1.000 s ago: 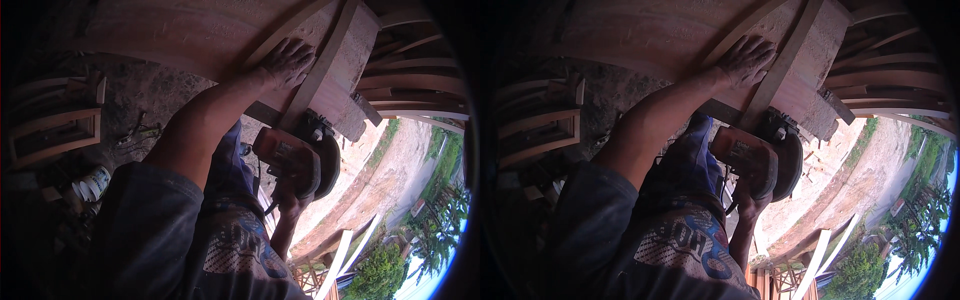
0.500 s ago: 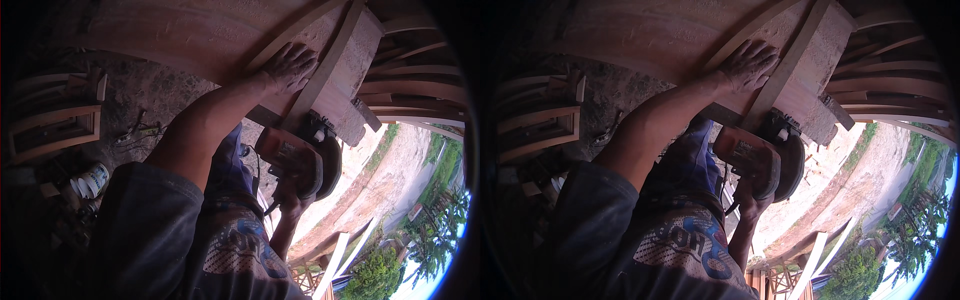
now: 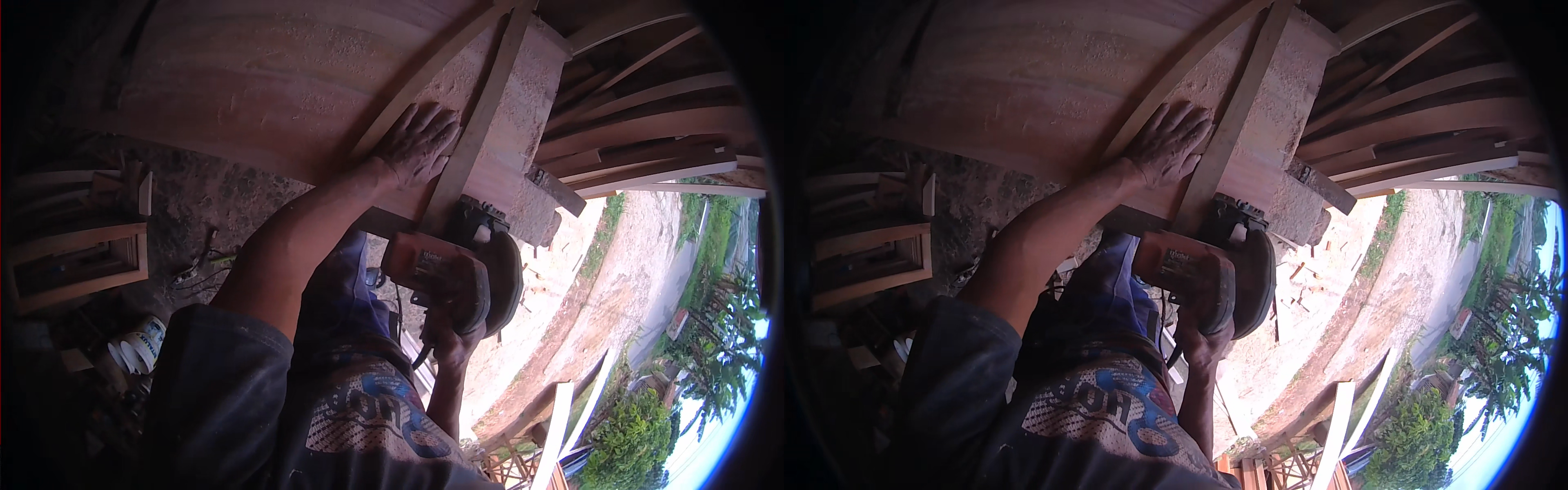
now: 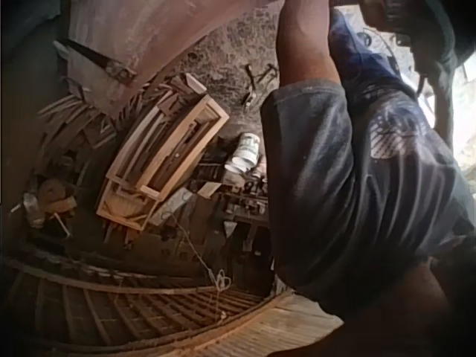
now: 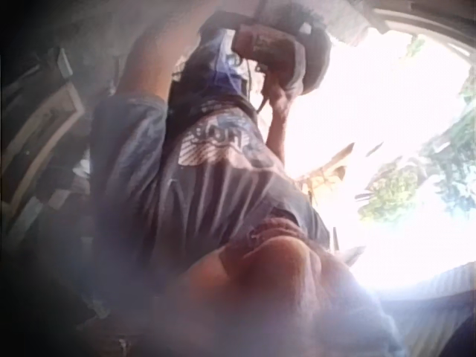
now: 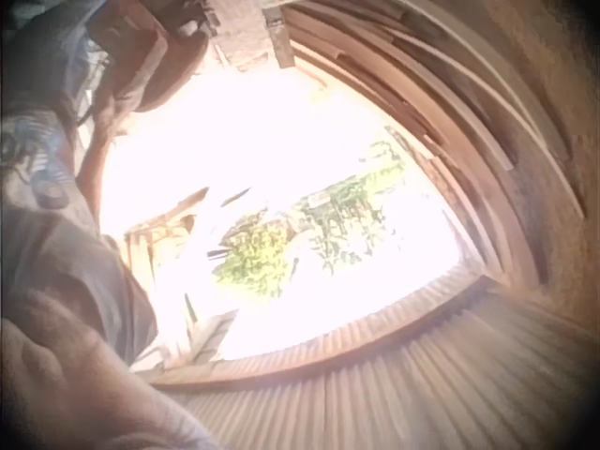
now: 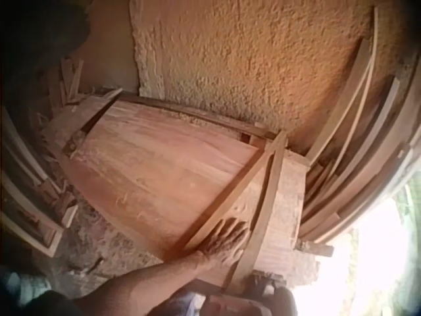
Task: The person marks a large sheet of plywood with a pencil and a straightedge, then uses a circular saw to cut along the marked line. After cutting, the person measures the cut piece with a tape measure and repositions the plywood for further work.
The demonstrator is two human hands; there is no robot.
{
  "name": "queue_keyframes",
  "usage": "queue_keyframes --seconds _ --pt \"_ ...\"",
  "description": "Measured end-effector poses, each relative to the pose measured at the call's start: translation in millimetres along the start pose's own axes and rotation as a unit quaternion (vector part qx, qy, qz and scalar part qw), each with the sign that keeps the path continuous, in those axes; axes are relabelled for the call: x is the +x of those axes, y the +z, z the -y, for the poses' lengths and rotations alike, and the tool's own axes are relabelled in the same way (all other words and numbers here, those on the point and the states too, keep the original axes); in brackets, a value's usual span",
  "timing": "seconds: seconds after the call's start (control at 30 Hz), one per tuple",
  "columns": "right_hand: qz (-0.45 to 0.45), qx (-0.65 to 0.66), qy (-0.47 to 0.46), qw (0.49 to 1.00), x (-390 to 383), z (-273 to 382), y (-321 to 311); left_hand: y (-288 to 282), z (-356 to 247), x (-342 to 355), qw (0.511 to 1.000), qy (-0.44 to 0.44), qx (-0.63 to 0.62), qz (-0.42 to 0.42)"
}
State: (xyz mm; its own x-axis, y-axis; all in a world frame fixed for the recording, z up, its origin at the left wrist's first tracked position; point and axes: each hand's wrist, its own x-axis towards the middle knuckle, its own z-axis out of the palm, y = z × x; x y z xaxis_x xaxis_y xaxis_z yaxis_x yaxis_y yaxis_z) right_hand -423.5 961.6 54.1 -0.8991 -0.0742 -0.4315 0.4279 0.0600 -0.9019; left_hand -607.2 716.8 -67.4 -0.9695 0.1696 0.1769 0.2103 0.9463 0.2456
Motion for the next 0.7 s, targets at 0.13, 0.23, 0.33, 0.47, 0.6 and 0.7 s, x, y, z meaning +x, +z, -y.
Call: queue_keyframes --seconds 0.13,0.23,0.33,0.47,0.6,0.7 --pt "-0.023 -0.063 -0.070 0.995 9 2 2 -6 -1 3 0.999 -0.001 0.005 0.042" --pt "-0.005 -0.056 -0.051 0.997 14 7 -1 -9 -2 4 0.998 -0.006 0.003 0.069" --pt "-0.010 -0.056 -0.033 0.998 19 11 -1 -11 -2 4 0.997 -0.002 0.008 0.076" --pt "-0.008 -0.048 -0.046 0.998 28 15 4 -8 -2 5 0.997 0.003 0.015 0.073" --pt "0.002 -0.038 -0.044 0.998 33 21 5 -3 -1 4 0.997 0.004 0.020 0.069" --pt "0.005 -0.037 -0.044 0.998 40 24 5 2 1 4 0.998 0.011 0.029 0.054"
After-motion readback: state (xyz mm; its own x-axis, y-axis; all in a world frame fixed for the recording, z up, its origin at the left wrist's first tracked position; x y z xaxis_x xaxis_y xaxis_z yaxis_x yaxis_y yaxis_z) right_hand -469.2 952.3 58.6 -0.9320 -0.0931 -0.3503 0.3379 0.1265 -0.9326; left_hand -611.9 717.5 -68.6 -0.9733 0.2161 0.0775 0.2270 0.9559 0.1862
